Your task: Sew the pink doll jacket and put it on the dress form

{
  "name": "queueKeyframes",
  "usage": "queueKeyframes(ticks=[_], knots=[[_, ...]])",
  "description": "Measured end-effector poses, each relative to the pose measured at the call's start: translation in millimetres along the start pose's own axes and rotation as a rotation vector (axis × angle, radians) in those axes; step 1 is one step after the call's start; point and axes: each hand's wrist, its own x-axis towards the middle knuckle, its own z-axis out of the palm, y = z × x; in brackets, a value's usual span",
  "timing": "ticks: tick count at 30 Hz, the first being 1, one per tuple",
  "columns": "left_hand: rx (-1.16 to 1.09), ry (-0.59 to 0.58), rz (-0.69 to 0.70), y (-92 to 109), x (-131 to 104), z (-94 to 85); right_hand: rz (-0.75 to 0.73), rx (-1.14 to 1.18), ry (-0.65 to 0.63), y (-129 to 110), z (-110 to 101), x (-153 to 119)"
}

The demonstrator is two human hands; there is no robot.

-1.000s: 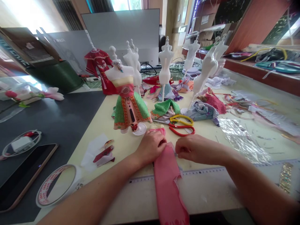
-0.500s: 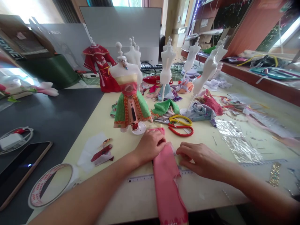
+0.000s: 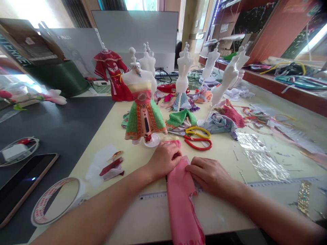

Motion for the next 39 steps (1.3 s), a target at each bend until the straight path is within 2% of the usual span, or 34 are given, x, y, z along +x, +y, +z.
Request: queueKeyframes(ticks=[7,14,24,39], knots=[[0.107,0.025,0.066,2.6,-1.0,0.1,0.016,-0.057,0.051,2.9,4.8,0.2],[0.202,0.004,0.077,5.7,-2.7,-0.8,0.046,-0.045,0.066,2.8,5.1,-0.6],[0.138,0.069,0.104,6.7,-3.4,-3.7,0.074,-0.057,0.048,2.9,4.1,1.9],[0.106,-0.010,0.069,5.7,4.6,-0.2,0.083,-0.036,0.055,4.4,7.5,2.4]])
